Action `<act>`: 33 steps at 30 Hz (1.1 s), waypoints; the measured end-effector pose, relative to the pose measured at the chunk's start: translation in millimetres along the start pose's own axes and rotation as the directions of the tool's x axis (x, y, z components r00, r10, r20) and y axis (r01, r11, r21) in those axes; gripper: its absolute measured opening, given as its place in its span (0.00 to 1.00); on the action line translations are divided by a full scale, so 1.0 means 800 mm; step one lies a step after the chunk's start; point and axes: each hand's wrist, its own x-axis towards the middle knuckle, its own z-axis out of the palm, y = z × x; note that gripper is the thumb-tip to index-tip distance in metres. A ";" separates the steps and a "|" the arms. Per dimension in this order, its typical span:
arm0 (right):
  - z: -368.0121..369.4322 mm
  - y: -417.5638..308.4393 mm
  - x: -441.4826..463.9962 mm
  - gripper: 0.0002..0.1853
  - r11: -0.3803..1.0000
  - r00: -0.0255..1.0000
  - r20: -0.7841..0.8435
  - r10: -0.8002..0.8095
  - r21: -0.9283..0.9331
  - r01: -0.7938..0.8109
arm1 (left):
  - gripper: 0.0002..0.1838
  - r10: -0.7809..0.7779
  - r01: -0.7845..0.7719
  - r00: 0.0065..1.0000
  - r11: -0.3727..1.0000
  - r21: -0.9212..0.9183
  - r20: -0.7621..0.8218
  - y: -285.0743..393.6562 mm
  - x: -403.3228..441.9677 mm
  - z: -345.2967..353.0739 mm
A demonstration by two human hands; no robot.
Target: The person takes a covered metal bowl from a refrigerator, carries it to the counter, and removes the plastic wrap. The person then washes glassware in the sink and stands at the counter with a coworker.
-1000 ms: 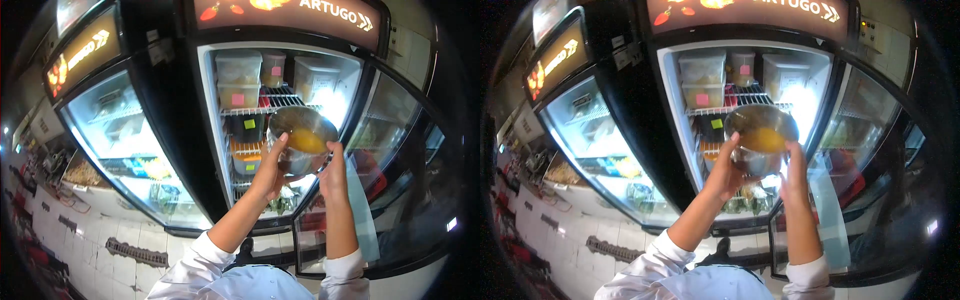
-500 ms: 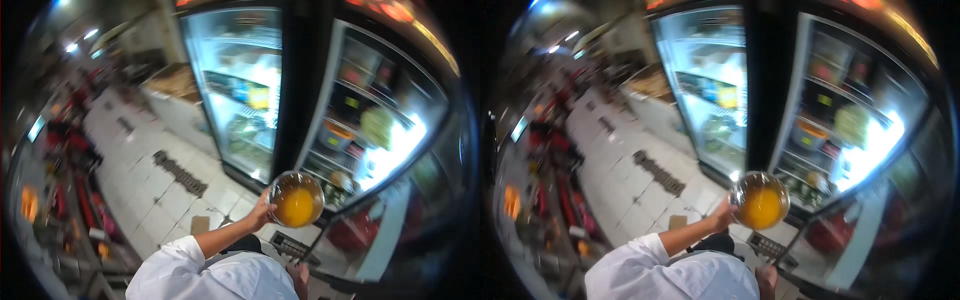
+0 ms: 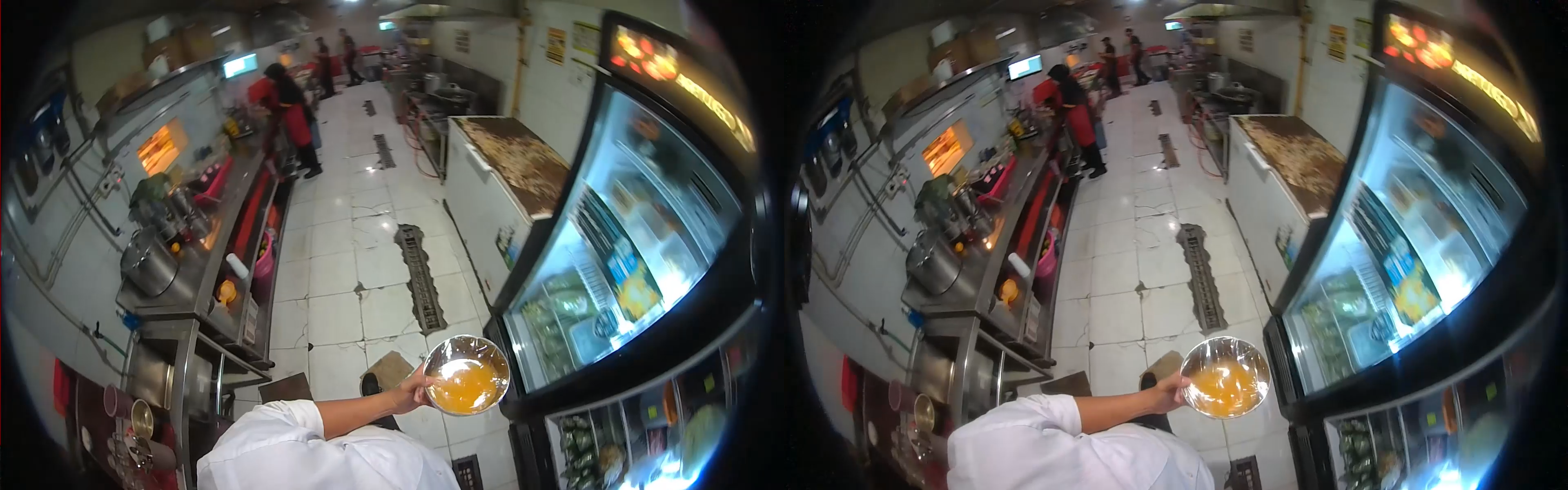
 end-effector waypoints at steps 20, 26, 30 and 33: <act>0.563 -0.265 0.139 0.20 0.796 0.956 0.237 0.170 -0.605 0.008 | 0.33 0.391 -0.475 0.769 0.879 -0.042 -0.505 0.388 -0.013 -0.408; 0.692 -0.327 0.229 0.20 0.739 0.960 0.168 0.226 -0.671 -0.056 | 0.36 0.527 -0.676 0.558 0.737 0.017 -0.641 0.508 0.028 -0.490; 0.852 -0.419 0.330 0.20 0.722 0.960 0.192 0.202 -0.691 -0.014 | 0.30 0.608 -0.838 0.427 0.544 -0.040 -0.670 0.628 0.075 -0.559; 1.044 -0.498 0.395 0.20 0.749 0.924 0.376 0.066 -0.631 0.203 | 0.29 0.493 -0.858 0.315 0.513 -0.021 -0.811 0.697 0.104 -0.584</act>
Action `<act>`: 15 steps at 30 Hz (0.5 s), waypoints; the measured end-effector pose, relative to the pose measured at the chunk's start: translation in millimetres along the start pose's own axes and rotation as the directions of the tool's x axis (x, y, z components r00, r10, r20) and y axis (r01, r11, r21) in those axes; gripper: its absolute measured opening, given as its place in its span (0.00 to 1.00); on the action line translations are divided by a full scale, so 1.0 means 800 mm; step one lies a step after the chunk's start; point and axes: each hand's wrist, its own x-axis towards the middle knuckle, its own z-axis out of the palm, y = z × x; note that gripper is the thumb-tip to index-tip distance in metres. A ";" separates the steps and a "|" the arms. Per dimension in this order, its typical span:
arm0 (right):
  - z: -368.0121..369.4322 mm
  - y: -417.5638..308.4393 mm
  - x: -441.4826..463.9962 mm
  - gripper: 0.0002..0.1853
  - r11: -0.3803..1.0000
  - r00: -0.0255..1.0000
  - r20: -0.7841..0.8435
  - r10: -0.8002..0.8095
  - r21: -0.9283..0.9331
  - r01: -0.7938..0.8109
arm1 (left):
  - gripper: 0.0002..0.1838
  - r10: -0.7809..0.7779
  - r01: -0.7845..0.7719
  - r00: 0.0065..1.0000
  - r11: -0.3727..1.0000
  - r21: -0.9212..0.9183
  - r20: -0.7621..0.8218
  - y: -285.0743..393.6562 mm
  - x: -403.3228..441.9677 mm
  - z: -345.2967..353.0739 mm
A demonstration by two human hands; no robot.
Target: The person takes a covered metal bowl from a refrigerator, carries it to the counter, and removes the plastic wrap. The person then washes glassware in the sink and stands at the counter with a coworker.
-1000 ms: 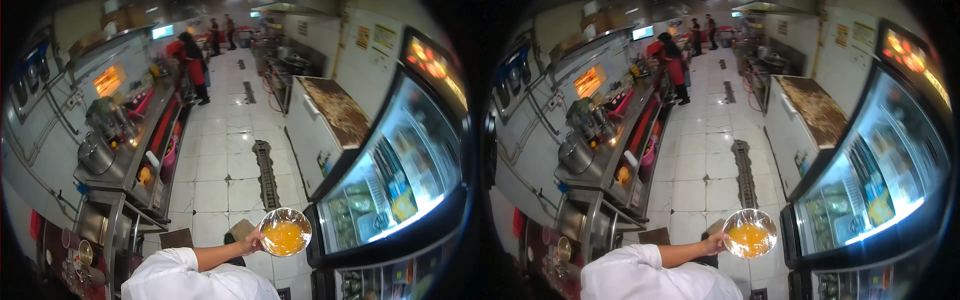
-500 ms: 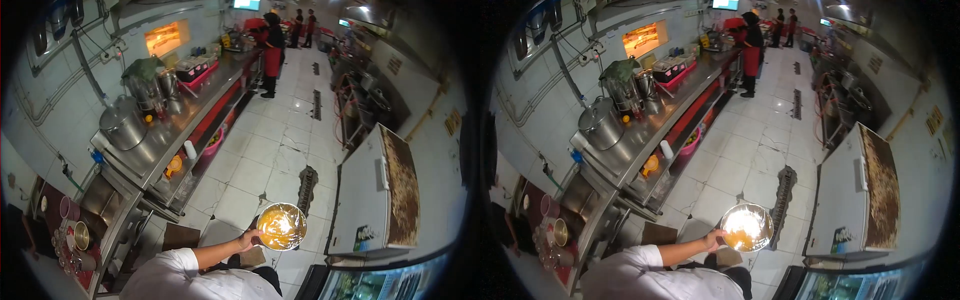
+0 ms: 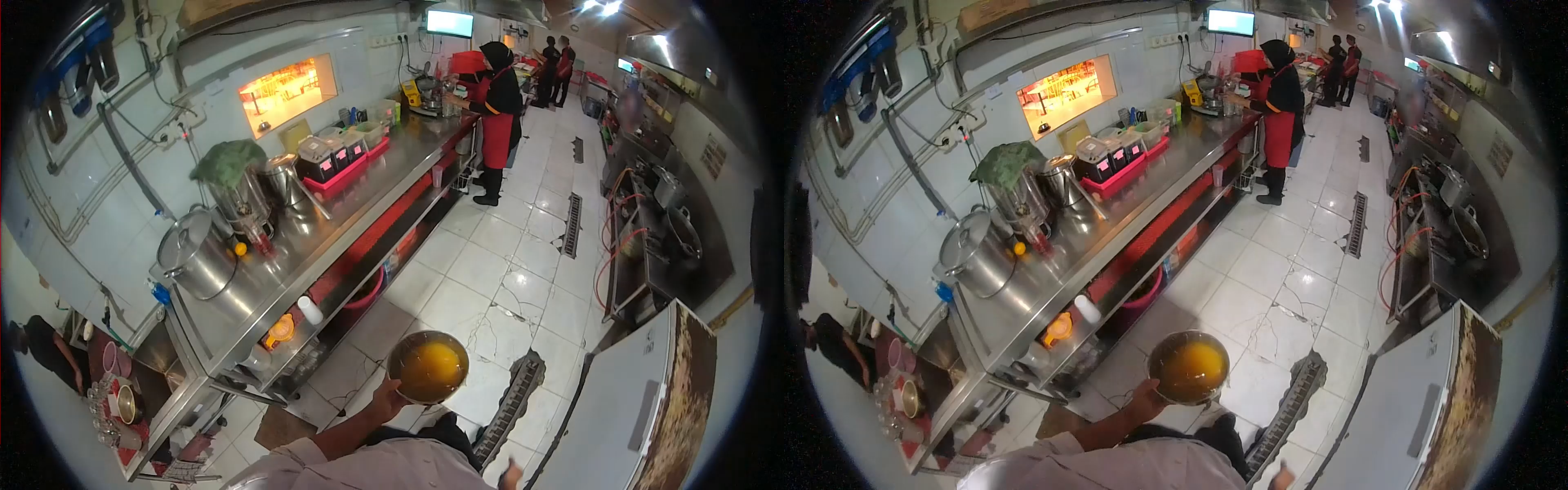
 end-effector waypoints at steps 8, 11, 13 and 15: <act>0.365 -0.572 -0.030 0.34 0.933 0.452 0.870 -0.198 0.026 0.359 | 0.34 0.222 -0.218 0.975 0.972 0.082 -0.034 0.061 0.211 0.062; 0.476 -0.667 -0.068 0.40 0.929 0.215 0.973 -0.083 -0.003 0.370 | 0.40 0.235 -0.233 0.972 0.967 0.100 -0.010 0.097 0.299 0.048; 0.549 -0.710 -0.078 0.40 0.924 0.108 0.993 -0.046 0.001 0.383 | 0.44 0.162 -0.163 0.986 0.986 0.024 0.036 0.128 0.367 0.025; 0.610 -0.741 -0.078 0.38 0.926 0.065 0.997 -0.038 0.011 0.378 | 0.45 0.235 -0.233 0.972 0.966 0.110 -0.006 0.167 0.419 0.033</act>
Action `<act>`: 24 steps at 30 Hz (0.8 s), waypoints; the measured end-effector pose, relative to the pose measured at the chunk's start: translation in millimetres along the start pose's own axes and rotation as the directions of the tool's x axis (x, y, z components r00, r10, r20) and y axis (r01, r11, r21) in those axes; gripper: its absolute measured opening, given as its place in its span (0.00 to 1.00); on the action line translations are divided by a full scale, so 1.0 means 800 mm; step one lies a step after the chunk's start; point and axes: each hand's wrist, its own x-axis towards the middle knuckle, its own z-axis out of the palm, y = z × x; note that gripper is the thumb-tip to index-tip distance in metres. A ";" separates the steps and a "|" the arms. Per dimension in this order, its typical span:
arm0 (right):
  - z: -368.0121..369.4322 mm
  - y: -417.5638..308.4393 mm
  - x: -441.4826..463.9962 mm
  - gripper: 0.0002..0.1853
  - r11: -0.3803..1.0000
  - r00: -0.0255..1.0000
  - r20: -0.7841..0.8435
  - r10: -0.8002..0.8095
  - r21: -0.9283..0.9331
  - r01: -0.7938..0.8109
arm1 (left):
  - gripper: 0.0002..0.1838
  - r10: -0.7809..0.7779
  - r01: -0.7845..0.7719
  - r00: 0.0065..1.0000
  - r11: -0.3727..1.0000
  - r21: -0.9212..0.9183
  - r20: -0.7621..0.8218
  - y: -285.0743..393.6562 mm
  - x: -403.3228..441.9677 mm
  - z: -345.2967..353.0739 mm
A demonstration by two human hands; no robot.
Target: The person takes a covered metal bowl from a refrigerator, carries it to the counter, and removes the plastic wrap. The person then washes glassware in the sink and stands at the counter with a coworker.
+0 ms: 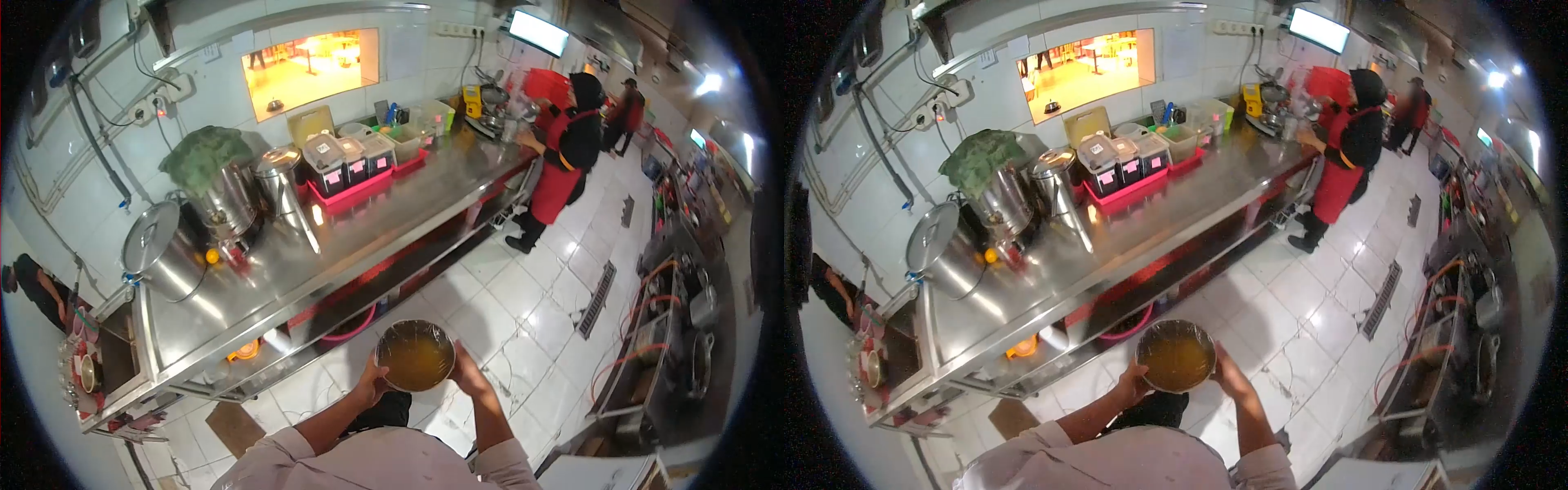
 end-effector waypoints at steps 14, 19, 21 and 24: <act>-0.180 -0.223 0.420 0.21 0.974 0.914 -0.362 -0.182 0.062 0.218 | 0.38 0.268 -0.197 0.930 0.941 0.276 -0.250 0.186 0.468 0.057; -0.286 -0.310 0.594 0.20 0.978 0.955 -0.211 -0.206 -0.041 0.202 | 0.34 0.367 -0.142 0.816 0.876 0.461 -0.447 0.213 0.661 0.052; -0.331 -0.329 0.664 0.20 0.973 0.969 -0.154 -0.191 -0.162 0.166 | 0.34 0.439 -0.174 0.748 0.854 0.491 -0.498 0.208 0.730 0.041; -0.368 -0.364 0.750 0.21 0.936 0.983 -0.080 -0.166 -0.326 0.131 | 0.35 0.501 -0.194 0.674 0.829 0.525 -0.543 0.221 0.809 0.042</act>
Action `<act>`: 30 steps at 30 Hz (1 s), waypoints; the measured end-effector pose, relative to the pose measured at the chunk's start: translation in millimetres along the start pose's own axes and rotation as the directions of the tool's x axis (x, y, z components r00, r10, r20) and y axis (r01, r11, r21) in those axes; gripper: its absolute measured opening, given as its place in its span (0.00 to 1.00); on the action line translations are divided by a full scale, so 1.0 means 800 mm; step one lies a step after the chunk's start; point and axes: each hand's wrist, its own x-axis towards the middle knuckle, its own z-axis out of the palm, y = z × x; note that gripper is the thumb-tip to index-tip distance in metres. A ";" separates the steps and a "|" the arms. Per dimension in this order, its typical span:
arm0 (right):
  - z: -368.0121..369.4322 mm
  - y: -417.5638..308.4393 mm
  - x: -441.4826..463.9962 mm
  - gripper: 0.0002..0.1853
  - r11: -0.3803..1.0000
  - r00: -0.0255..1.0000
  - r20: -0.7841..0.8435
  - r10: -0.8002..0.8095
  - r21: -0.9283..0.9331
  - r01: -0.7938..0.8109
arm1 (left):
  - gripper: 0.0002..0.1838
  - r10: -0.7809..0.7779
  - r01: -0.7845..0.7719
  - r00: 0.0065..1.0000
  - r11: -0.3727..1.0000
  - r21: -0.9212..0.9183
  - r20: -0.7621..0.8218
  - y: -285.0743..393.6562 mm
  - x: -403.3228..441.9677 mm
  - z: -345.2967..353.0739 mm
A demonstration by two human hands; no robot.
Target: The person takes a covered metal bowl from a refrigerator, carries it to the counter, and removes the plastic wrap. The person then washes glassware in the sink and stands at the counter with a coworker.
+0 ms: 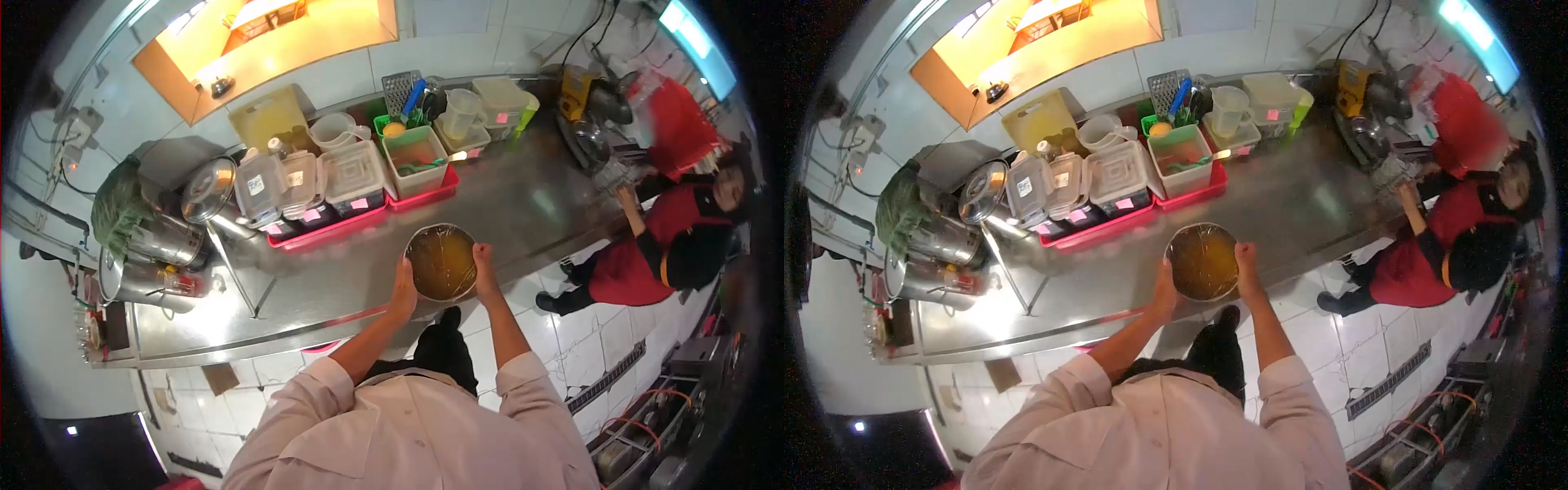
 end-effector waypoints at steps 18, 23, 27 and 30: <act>-0.057 -0.022 0.119 0.23 0.924 0.933 0.062 0.355 0.129 -0.360 | 0.37 0.289 -0.199 0.926 0.921 0.336 -0.244 0.059 0.084 0.051; -0.087 -0.004 0.124 0.16 0.890 0.870 0.189 0.455 -0.133 -0.436 | 0.66 0.345 -0.632 0.741 0.071 0.772 0.576 0.153 0.103 0.096; -0.081 -0.039 0.115 0.19 0.862 0.905 0.099 0.414 -0.362 -0.355 | 0.67 0.193 -0.685 0.715 -0.003 0.729 0.672 0.140 0.118 0.104; -0.081 -0.056 0.112 0.19 0.861 0.946 0.052 0.321 -0.431 -0.269 | 0.68 0.094 -0.652 0.750 -0.062 0.756 0.655 0.142 0.117 0.107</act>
